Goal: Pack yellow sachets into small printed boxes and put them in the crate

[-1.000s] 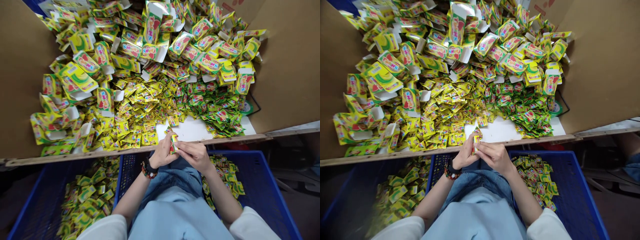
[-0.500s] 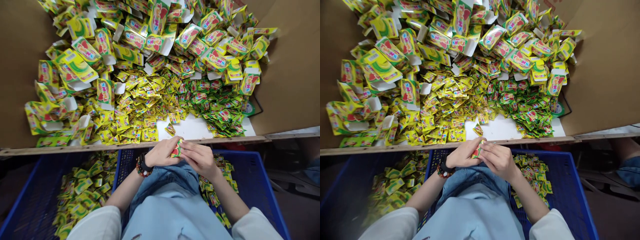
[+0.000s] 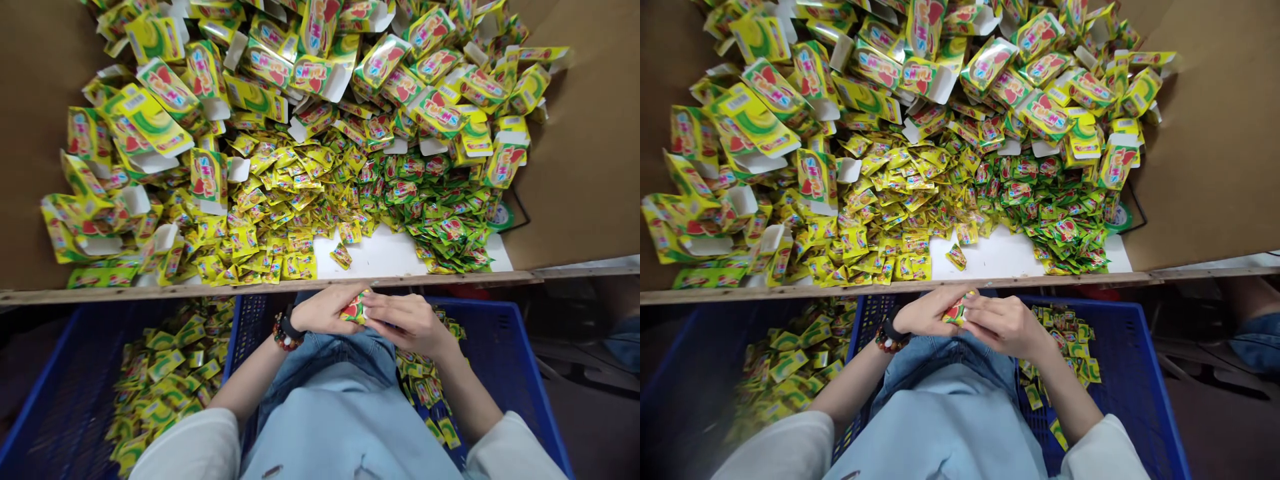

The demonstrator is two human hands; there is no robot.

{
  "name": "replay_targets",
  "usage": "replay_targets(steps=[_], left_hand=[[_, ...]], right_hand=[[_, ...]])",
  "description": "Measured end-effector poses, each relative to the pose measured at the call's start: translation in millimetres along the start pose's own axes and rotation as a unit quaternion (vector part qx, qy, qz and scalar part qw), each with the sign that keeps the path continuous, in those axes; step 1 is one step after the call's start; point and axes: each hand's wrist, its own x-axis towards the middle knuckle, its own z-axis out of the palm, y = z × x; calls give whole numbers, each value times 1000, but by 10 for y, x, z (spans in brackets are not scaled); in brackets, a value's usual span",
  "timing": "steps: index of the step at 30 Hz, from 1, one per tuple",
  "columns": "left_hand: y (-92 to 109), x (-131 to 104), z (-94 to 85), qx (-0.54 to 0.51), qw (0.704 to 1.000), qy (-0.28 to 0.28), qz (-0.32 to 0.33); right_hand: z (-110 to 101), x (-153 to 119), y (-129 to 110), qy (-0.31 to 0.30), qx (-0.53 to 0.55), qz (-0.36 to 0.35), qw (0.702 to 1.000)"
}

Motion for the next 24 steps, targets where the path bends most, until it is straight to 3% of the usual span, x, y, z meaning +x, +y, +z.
replay_targets(steps=[5, 9, 12, 15, 19, 24], left_hand=[[59, 8, -39, -17, 999, -31, 1], [115, -15, -66, 23, 1000, -12, -11], [136, -41, -59, 51, 998, 9, -35], [130, -46, 21, 54, 995, 63, -56], [79, -5, 204, 79, 973, 202, -85], [-81, 108, 360, 105, 953, 277, -66]], right_hand=[[-116, 109, -177, -64, -93, -9, 994], [-80, 147, -206, -32, -107, -18, 994], [19, 108, -170, 19, -40, 13, 999], [206, 21, -169, 111, 34, 111, 987], [514, -80, -222, 271, 43, 226, 935], [766, -44, -179, 350, 151, 317, 868]])
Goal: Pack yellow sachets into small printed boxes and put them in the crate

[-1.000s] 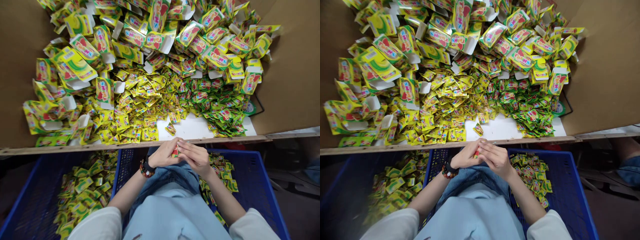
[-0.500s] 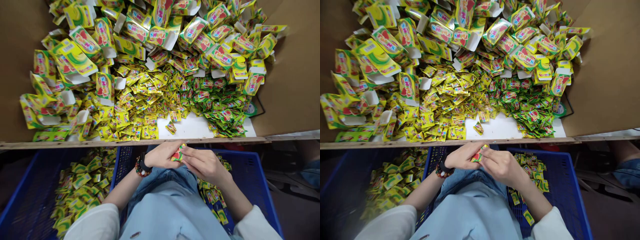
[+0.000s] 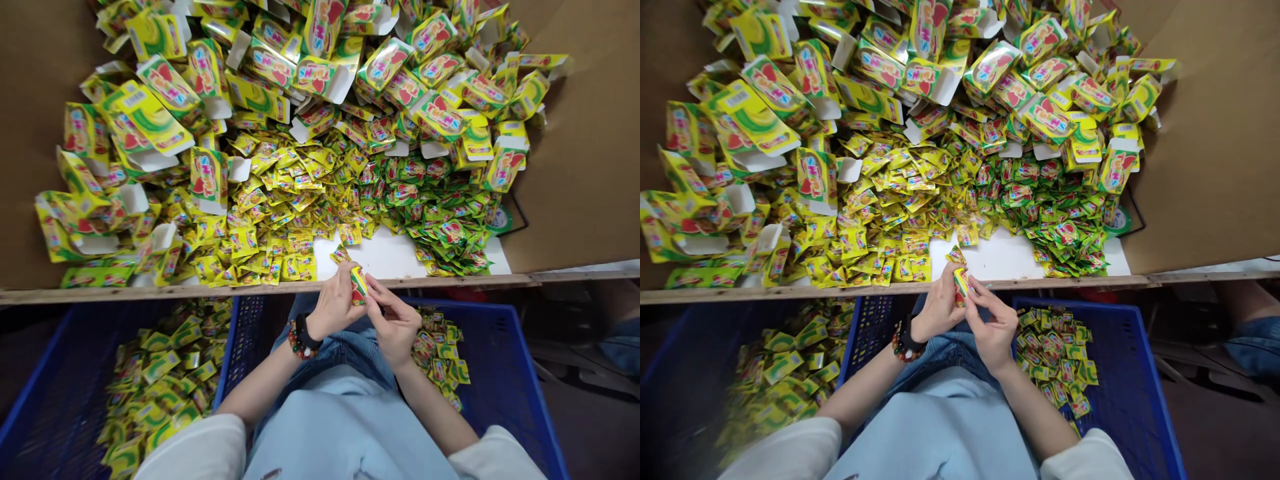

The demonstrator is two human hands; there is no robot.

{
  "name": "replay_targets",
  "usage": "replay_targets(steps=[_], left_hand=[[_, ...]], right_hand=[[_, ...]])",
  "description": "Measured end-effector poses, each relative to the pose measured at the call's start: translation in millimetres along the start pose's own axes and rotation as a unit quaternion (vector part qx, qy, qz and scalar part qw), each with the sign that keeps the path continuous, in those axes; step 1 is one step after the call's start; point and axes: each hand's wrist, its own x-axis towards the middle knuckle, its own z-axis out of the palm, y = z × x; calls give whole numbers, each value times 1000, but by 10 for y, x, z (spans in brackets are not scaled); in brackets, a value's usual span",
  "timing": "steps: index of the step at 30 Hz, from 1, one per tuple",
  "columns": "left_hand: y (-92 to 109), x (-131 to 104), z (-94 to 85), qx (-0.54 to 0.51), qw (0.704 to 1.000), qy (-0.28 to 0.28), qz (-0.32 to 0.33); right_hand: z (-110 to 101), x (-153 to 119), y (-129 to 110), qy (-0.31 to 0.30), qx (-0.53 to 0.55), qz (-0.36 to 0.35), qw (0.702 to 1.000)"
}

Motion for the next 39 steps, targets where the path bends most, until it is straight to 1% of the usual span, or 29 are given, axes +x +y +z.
replay_targets(steps=[2, 3, 6, 9, 12, 15, 17, 19, 21, 24, 26, 28, 29, 31, 33, 35, 37, 39], left_hand=[[-62, 20, 74, 4, 1000, 26, 1], [-90, 26, 107, 5, 999, 36, 1], [-151, 20, 183, 7, 998, 56, 1], [-185, 3, 218, 5, 998, 63, 2], [-209, 4, 225, 6, 997, 74, -9], [-220, 18, 222, 12, 997, 80, -20], [-211, 29, 223, 13, 996, 82, -17], [-188, 44, 230, 12, 996, 89, -14], [-159, 62, 245, 11, 995, 99, -19], [-120, 86, 253, 0, 994, 101, -30], [-109, 95, 216, -22, 995, 87, -37], [-113, 101, 130, -71, 994, 48, -61], [-117, 105, 71, -111, 990, 20, -80], [-125, 115, -58, -213, 968, -47, -127], [-119, 123, -174, -306, 933, -85, -167], [-100, 121, -247, -352, 913, -84, -190], [-75, 106, -262, -359, 910, -68, -197], [-52, 80, -221, -358, 911, -56, -197]], right_hand=[[66, 13, 52, 24, 22, 42, 999], [92, 14, 79, 35, 24, 47, 998], [134, -29, 164, 52, -7, 8, 999], [134, -112, 241, 54, -43, -35, 997], [114, -130, 286, 27, -55, -40, 997], [90, -17, 296, -29, -72, -25, 997], [79, 100, 298, -70, -102, -45, 991], [78, 198, 306, -91, -128, -79, 985], [87, 242, 319, -82, -120, -83, 986], [97, 212, 338, -60, -77, -43, 994], [88, 172, 343, -46, -52, -6, 998], [65, 158, 334, -29, -23, 37, 999], [49, 165, 325, -19, -4, 57, 998], [9, 207, 297, -13, 29, 75, 997], [-28, 266, 272, -27, 41, 60, 997], [-46, 318, 263, -44, 39, 40, 997], [-31, 353, 273, -45, 41, 35, 998], [9, 375, 285, -42, 46, 36, 997]])
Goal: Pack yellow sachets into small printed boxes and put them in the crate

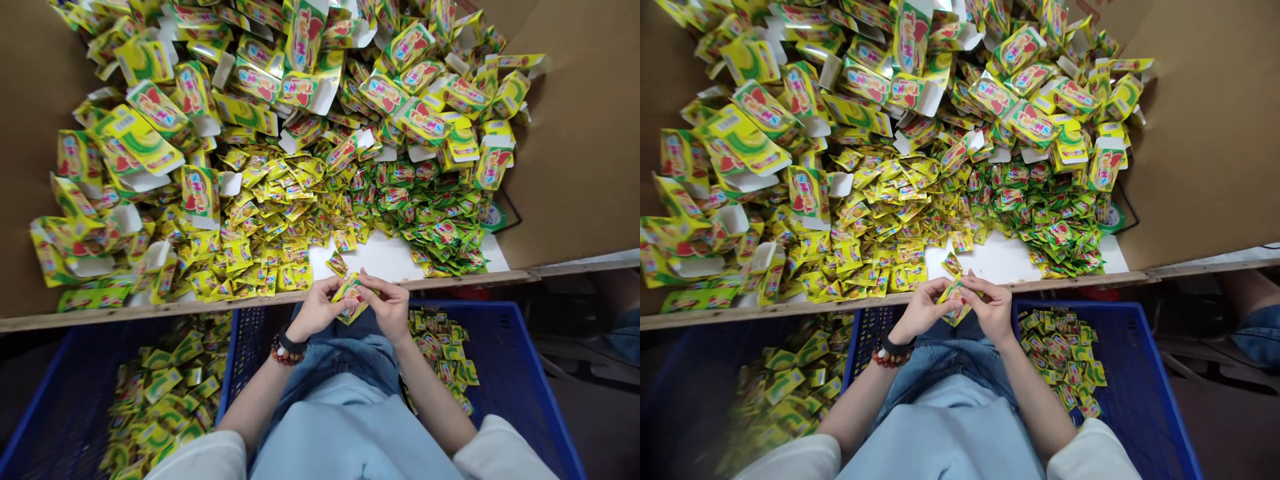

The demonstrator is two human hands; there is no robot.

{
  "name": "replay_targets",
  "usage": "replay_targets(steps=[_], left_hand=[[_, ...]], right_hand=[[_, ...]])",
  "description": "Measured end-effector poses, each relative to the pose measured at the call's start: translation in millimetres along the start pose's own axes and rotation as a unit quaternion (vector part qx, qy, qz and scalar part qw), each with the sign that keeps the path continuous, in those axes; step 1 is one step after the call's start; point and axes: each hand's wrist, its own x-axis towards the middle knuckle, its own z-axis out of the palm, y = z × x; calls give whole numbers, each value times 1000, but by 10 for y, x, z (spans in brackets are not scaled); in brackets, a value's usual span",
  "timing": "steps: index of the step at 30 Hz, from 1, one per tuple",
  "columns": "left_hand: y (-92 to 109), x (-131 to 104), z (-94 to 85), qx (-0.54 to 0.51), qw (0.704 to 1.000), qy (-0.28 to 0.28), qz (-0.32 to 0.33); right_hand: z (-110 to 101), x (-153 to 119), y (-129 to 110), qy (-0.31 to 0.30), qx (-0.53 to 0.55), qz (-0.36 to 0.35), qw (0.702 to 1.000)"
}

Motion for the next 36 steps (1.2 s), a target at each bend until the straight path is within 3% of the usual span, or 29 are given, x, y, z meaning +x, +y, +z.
replay_targets(steps=[4, 7, 9, 11, 12, 13, 15, 17, 18, 22, 24, 26, 28, 33, 34, 36], left_hand=[[-96, -15, 164, 24, 1000, 11, 9], [-142, -17, 242, 101, 995, -7, 22], [-152, -13, 215, 147, 988, 10, 36], [-148, 8, 126, 189, 980, 46, 46], [-139, 33, 67, 215, 973, 65, 52], [-124, 72, 5, 245, 964, 82, 61], [-72, 200, -110, 314, 938, 117, 85], [12, 391, -189, 392, 903, 139, 107], [62, 502, -211, 435, 883, 142, 109], [236, 927, -215, 587, 798, 118, 64], [265, 1066, -190, 631, 770, 92, 36], [247, 1140, -167, 653, 754, 65, 18], [208, 1160, -157, 658, 751, 51, 8], [174, 1063, -244, 641, 765, 58, 4], [180, 1028, -271, 625, 778, 70, 7], [188, 950, -303, 541, 833, 116, 22]], right_hand=[[-71, 11, -74, -19, -29, 20, 999], [-531, -76, -216, -19, -146, 40, 988], [-1009, -170, -271, -5, -289, 71, 955], [-1439, -227, -246, 2, -457, 103, 884], [-1578, -219, -201, 0, -509, 96, 856], [-1643, -176, -138, -6, -523, 68, 850], [-1556, 30, 19, -16, -477, -24, 879], [-1263, 385, 173, 11, -428, -104, 898], [-1087, 597, 233, 32, -433, -127, 892], [-552, 1373, 356, 91, -568, -117, 809], [-449, 1581, 400, 67, -616, -94, 779], [-428, 1640, 461, 7, -628, -82, 774], [-455, 1584, 529, -41, -602, -87, 793], [-581, 1267, 607, -65, -393, -82, 914], [-590, 1204, 596, -66, -373, -75, 922], [-562, 1086, 548, -49, -325, -56, 943]])
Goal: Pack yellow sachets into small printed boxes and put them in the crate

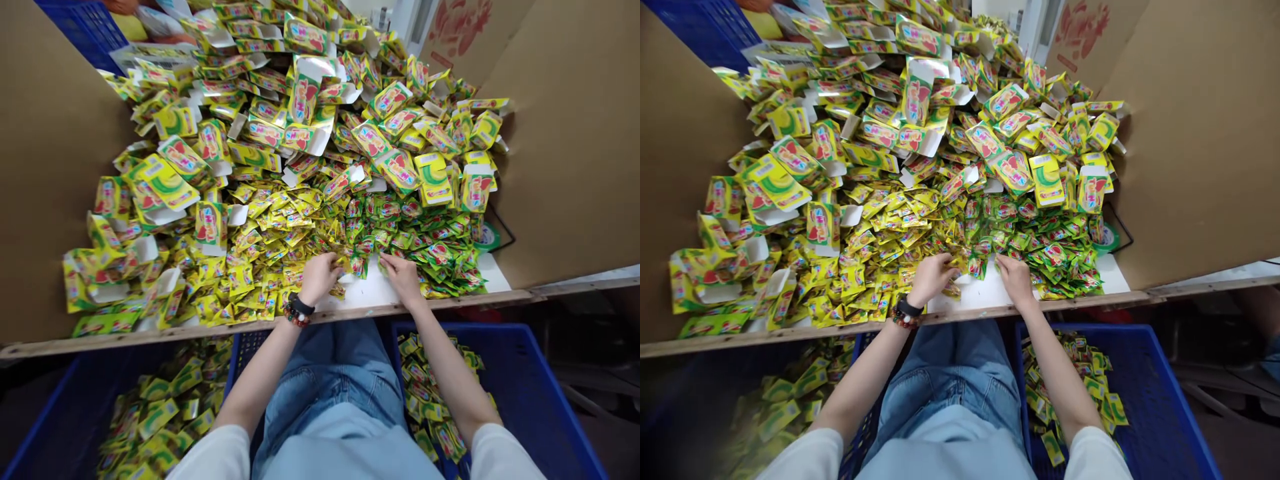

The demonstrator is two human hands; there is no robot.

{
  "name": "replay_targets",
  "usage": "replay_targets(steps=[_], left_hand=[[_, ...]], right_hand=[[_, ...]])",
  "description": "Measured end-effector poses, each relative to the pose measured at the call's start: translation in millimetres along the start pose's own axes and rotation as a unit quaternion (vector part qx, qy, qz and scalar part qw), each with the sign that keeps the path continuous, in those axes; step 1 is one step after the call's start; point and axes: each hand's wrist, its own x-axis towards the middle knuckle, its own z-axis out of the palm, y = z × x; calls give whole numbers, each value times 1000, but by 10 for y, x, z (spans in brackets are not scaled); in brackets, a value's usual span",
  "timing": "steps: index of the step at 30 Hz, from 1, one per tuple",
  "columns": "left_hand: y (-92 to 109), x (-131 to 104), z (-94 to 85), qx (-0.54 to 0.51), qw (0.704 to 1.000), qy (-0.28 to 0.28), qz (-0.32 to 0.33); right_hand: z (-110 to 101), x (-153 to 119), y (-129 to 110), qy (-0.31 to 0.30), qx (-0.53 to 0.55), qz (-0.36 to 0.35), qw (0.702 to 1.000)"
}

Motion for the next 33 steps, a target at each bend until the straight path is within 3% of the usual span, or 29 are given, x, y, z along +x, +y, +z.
replay_targets(steps=[2, 5, 7, 10, 16, 21, 23, 26, 28, 30, 33], left_hand=[[15, -81, 3, -175, 984, 35, -26], [136, -204, 74, -425, 904, -4, -53], [243, -267, 124, -523, 848, -38, -72], [348, -317, 146, -585, 804, -40, -102], [358, -328, 92, -606, 783, -41, -135], [540, -414, 182, -654, 741, -4, -148], [656, -455, 235, -671, 726, 15, -151], [785, -483, 289, -664, 733, 30, -142], [806, -487, 305, -645, 751, 50, -132], [776, -494, 305, -618, 776, 62, -113], [684, -493, 271, -553, 832, 17, -47]], right_hand=[[35, -80, -135, 40, 130, 48, 990], [139, -134, -384, 99, 342, 125, 926], [204, -131, -506, 109, 394, 149, 901], [237, -111, -546, 96, 416, 165, 889], [162, -139, -428, 24, 422, 156, 893], [245, -189, -533, 191, 420, 187, 867], [303, -219, -607, 230, 412, 199, 859], [327, -270, -702, 244, 390, 199, 865], [259, -291, -725, 217, 389, 195, 874], [111, -296, -695, 129, 414, 188, 881], [-191, -291, -558, -77, 432, 164, 883]])
